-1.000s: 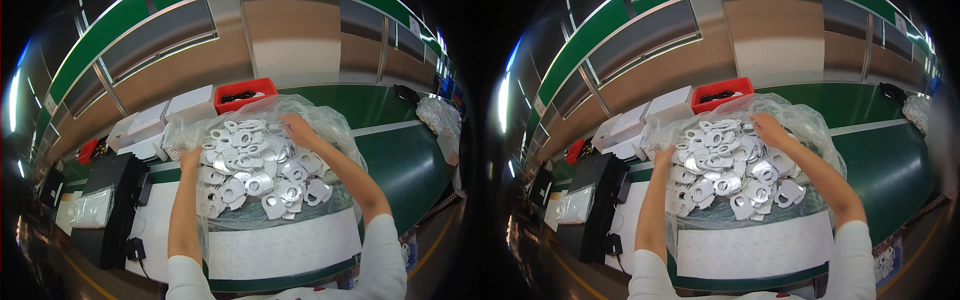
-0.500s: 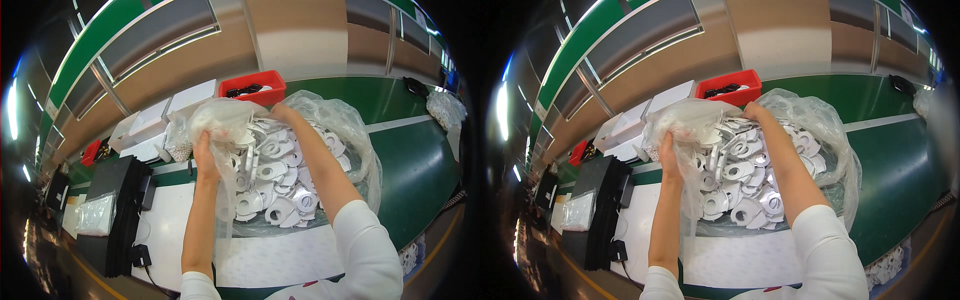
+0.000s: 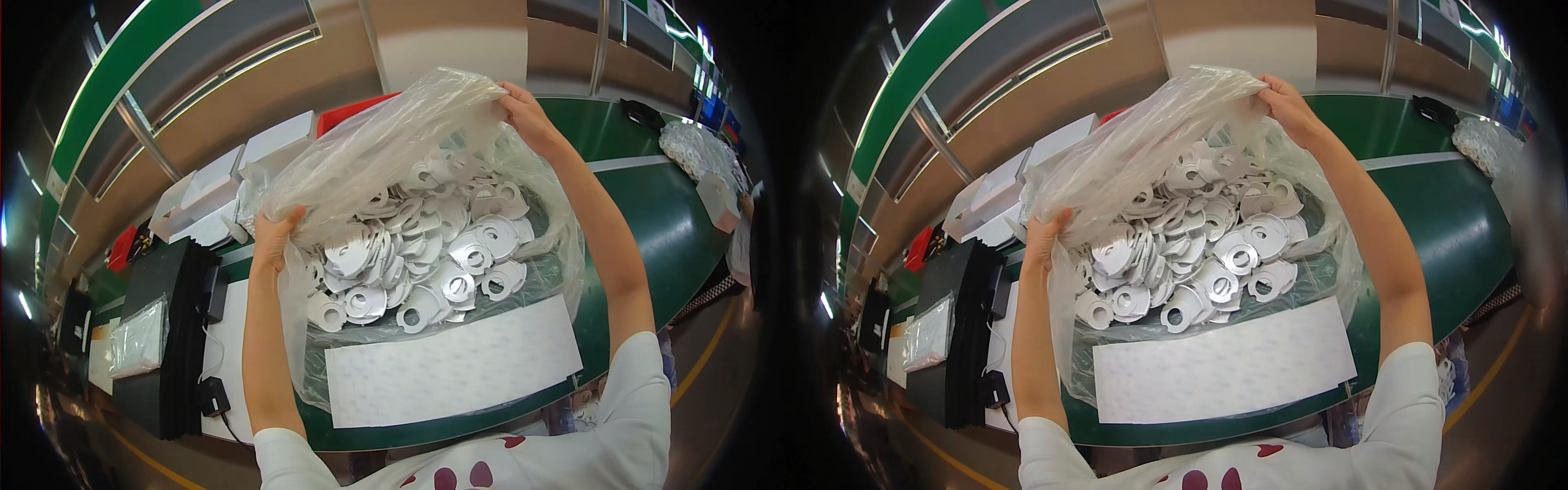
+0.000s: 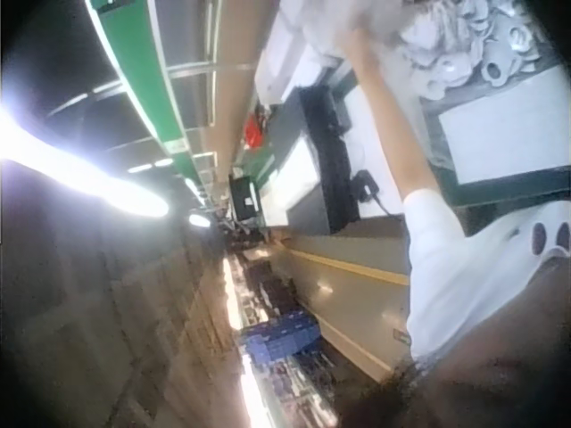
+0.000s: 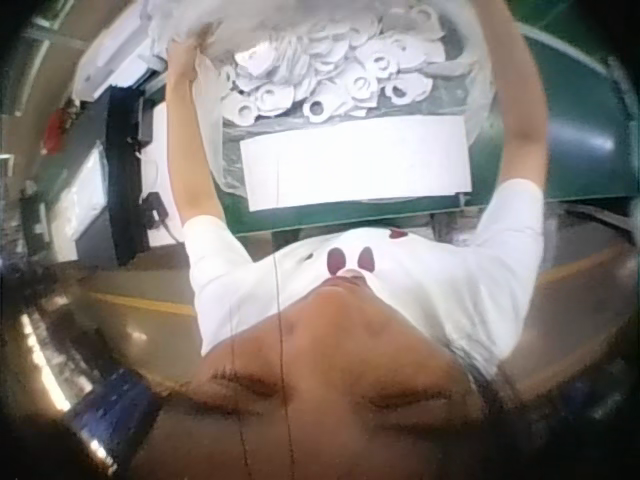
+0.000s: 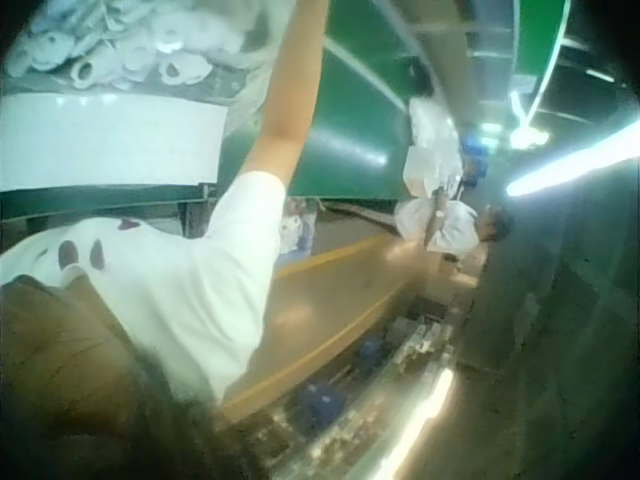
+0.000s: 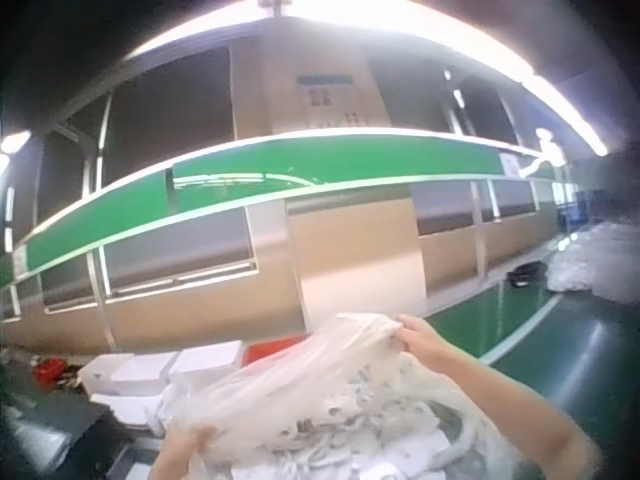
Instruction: The person assembles white plastic rings by hand, inserting circular adhesive inserts into each ring.
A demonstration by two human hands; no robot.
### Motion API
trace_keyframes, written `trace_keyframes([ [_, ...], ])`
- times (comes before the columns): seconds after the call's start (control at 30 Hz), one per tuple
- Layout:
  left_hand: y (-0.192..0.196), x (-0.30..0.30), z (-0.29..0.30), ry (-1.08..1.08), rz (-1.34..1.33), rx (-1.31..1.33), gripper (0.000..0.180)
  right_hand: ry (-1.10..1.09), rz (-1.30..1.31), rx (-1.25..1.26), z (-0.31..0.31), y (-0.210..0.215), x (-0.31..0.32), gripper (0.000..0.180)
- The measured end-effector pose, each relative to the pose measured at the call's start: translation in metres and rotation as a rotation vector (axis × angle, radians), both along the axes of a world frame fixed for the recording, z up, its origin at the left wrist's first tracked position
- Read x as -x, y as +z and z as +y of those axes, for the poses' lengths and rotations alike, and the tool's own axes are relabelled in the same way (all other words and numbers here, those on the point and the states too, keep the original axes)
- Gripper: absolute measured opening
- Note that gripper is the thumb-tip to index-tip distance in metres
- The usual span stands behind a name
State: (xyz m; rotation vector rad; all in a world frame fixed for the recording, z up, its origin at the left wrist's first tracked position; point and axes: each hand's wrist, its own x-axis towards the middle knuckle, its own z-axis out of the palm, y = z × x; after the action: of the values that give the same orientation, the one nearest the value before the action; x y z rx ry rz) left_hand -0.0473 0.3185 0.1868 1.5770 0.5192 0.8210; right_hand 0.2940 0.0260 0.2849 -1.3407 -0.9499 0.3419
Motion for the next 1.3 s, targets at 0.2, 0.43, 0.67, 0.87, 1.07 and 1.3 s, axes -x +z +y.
trace_keyframes([
  [0.2, -0.028, 0.008, 0.005, 0.399, 0.099, -0.415, 0.052, 0.147, -0.119, 0.115, -0.054, -0.007, 0.055, 0.018],
  [0.43, -0.073, -0.015, 0.011, 0.386, 0.313, 0.071, 0.070, 0.468, 0.148, 0.014, -0.066, 0.005, 0.081, 0.016],
  [0.67, -0.154, -0.049, 0.149, 0.107, -0.235, 0.229, 0.067, -0.284, -0.314, 0.045, 0.004, -0.044, -0.055, 0.080],
  [0.87, -0.162, -0.076, 0.169, 0.239, 0.050, 0.002, 0.063, -0.360, -0.192, 0.559, 0.020, -0.159, -0.129, 0.088],
  [1.07, -0.181, -0.058, 0.153, 0.267, 0.140, -0.090, 0.057, -0.170, 0.147, 0.652, 0.043, -0.149, -0.091, 0.055],
  [1.3, -0.141, -0.047, 0.025, 0.868, 0.324, 0.115, 0.068, 0.036, 0.132, 0.448, 0.035, -0.114, -0.011, 0.054],
])
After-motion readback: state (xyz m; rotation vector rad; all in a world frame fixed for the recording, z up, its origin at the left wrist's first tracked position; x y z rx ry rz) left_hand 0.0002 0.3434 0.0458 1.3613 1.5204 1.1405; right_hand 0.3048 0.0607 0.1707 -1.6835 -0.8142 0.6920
